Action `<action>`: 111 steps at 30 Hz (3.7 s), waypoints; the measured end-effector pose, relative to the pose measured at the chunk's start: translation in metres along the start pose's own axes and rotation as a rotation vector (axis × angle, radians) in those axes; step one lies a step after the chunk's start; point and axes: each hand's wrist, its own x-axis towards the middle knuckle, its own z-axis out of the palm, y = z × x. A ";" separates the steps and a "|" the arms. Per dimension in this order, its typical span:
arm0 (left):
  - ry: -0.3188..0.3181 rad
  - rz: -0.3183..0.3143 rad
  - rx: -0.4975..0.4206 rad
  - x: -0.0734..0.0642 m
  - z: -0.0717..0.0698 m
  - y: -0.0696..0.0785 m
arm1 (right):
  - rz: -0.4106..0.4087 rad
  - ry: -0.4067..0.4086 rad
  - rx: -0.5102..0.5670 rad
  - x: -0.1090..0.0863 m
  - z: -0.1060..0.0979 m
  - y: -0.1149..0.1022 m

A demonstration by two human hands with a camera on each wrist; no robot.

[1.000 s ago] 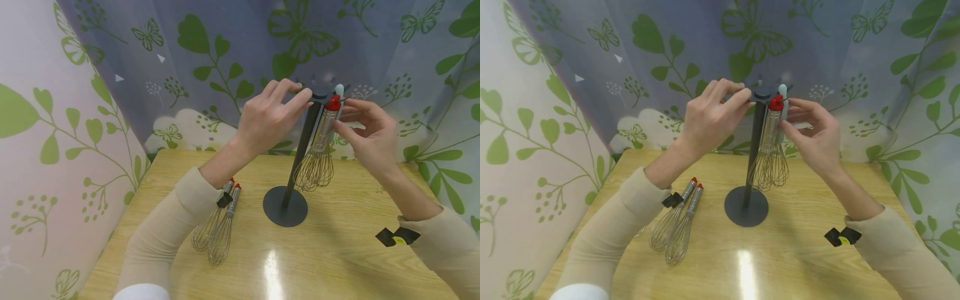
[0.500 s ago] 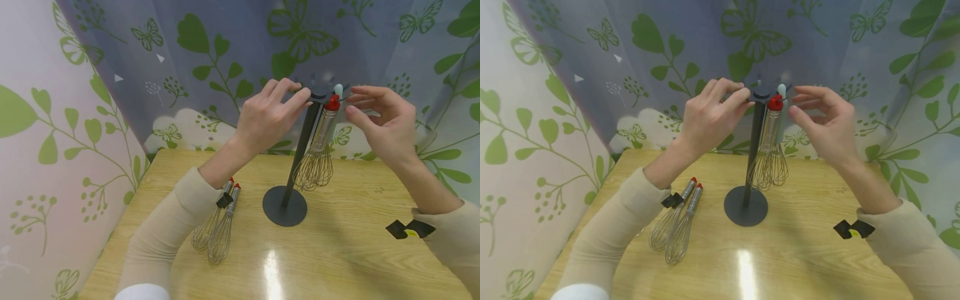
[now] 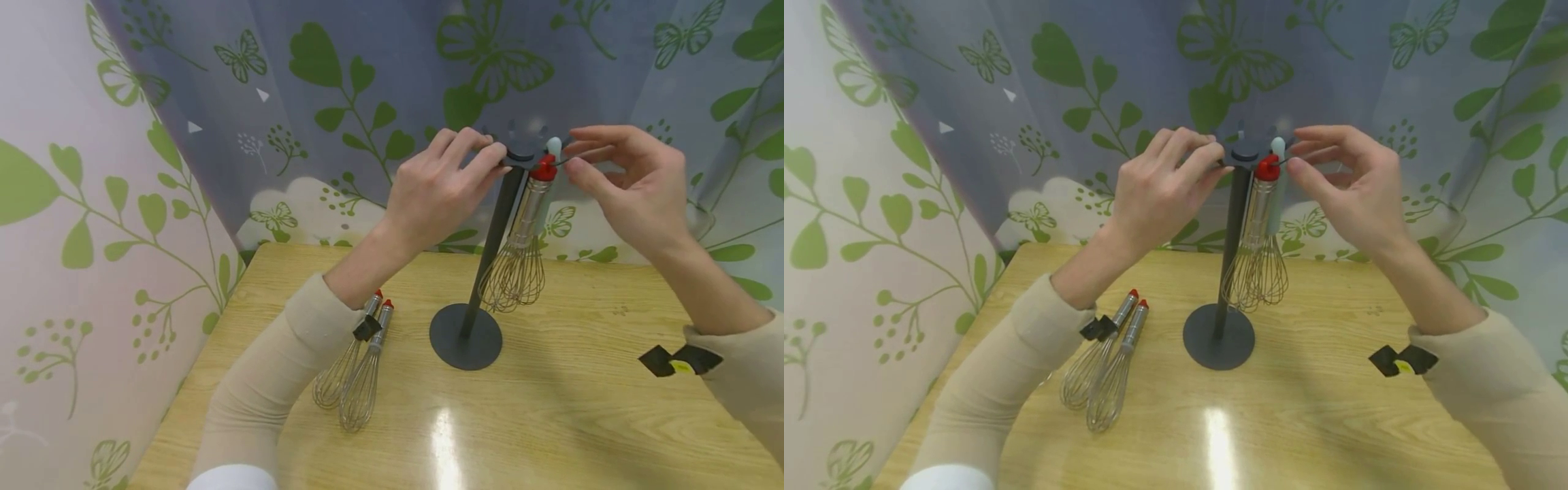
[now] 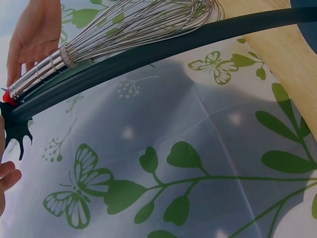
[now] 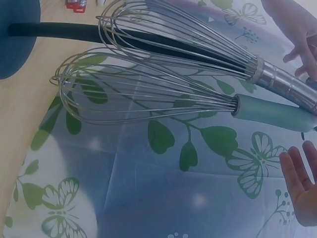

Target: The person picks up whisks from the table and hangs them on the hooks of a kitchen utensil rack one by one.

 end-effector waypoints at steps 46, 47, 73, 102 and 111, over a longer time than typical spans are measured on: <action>0.015 -0.023 -0.023 -0.001 -0.001 0.002 | 0.027 0.027 0.216 0.001 0.002 0.002; 0.015 -0.023 -0.023 -0.001 -0.001 0.002 | 0.027 0.029 0.213 0.001 0.003 0.002; -0.003 -0.071 -0.063 -0.004 -0.002 -0.001 | 0.008 0.117 -0.135 -0.004 0.007 -0.009; -0.131 -0.183 -0.161 -0.007 0.000 -0.007 | -0.213 0.188 -0.239 -0.007 0.014 -0.021; -0.123 -0.188 -0.158 -0.007 0.000 -0.006 | -0.286 0.158 -0.386 -0.006 0.012 -0.021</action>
